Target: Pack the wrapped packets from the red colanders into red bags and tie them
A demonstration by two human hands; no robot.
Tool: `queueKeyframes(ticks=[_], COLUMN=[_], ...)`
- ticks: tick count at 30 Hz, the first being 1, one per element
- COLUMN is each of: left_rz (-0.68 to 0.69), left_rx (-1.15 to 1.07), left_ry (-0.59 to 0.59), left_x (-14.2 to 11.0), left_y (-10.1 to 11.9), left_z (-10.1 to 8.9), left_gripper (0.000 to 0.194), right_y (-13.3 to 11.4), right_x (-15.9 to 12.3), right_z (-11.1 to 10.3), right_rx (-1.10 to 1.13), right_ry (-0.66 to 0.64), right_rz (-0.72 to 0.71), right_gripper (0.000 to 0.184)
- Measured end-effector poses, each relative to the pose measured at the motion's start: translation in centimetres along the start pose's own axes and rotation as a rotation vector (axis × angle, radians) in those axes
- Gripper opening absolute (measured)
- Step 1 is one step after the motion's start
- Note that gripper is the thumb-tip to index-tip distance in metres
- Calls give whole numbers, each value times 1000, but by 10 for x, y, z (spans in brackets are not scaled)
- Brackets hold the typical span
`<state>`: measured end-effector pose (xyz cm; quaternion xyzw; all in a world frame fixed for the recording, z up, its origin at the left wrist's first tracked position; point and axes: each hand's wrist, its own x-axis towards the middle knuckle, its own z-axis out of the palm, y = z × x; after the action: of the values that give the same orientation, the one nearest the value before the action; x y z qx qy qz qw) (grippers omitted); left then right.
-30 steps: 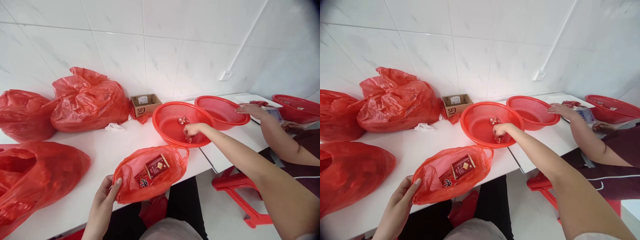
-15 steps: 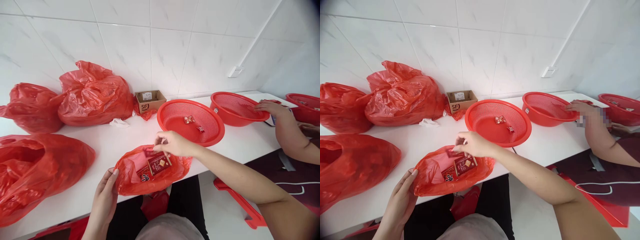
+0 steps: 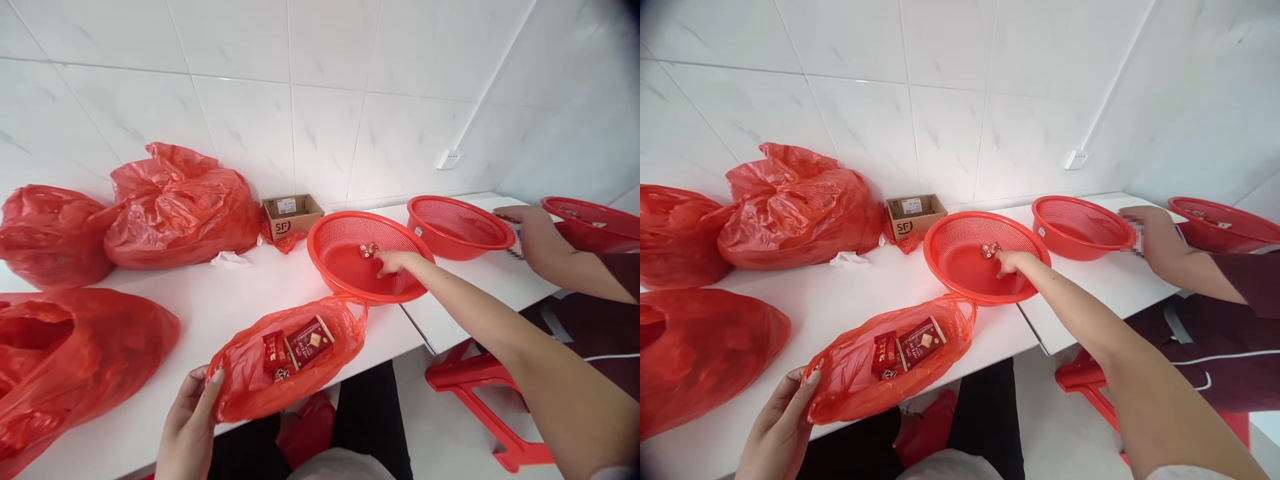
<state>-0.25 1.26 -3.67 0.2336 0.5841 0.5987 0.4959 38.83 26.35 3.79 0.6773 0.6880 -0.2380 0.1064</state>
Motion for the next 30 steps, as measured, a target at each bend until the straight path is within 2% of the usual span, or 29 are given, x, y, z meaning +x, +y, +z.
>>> queueKeyframes(ticks=[3,6,8,11,13,16,19,21,23,24,25,27,30], left_rz=[-6,-10,-23,-66,-93,-113,-108,-95,-88,-86,-88,-90,-93], left_rx=[0,-49,-109,-217,-279,-321,-303,-274,-249,-242,-238,-232,-211], left_ry=[2,10,8,23,60,100,92,90,80,69,54,26,5], left_x=[0,1,1,3,4,4,2,0,-3,-4,-4,-4,-1], left_y=[1,2,4,8,11,12,11,11,12,12,12,12,10], left_z=[2,3,6,11,14,14,10,6,4,3,3,0,-4], left_gripper=[44,42,39,38,39,37,31,33,36,38,39,40,42], right_y=[-4,-25,-50,-98,-128,-152,-141,-119,-91,-77,-66,-48,-40], right_x=[-1,-14,-32,-72,-97,-110,-80,-46,-17,-7,0,8,10], right_z=[2,-5,-5,12,27,35,13,-9,-25,-30,-32,-28,-17], right_rx=[33,141,269,512,522,440,366,196,-23,-72,-111,-151,-197], right_ry=[-99,-148,-120,-144,-180,-10,262,367,247,205,170,130,86], right_rz=[-73,-243,-415,-732,-855,-922,-847,-665,-351,-273,-211,-153,-86], right_gripper=[47,26,23,26,27,28,24,27,43,50,53,47,35])
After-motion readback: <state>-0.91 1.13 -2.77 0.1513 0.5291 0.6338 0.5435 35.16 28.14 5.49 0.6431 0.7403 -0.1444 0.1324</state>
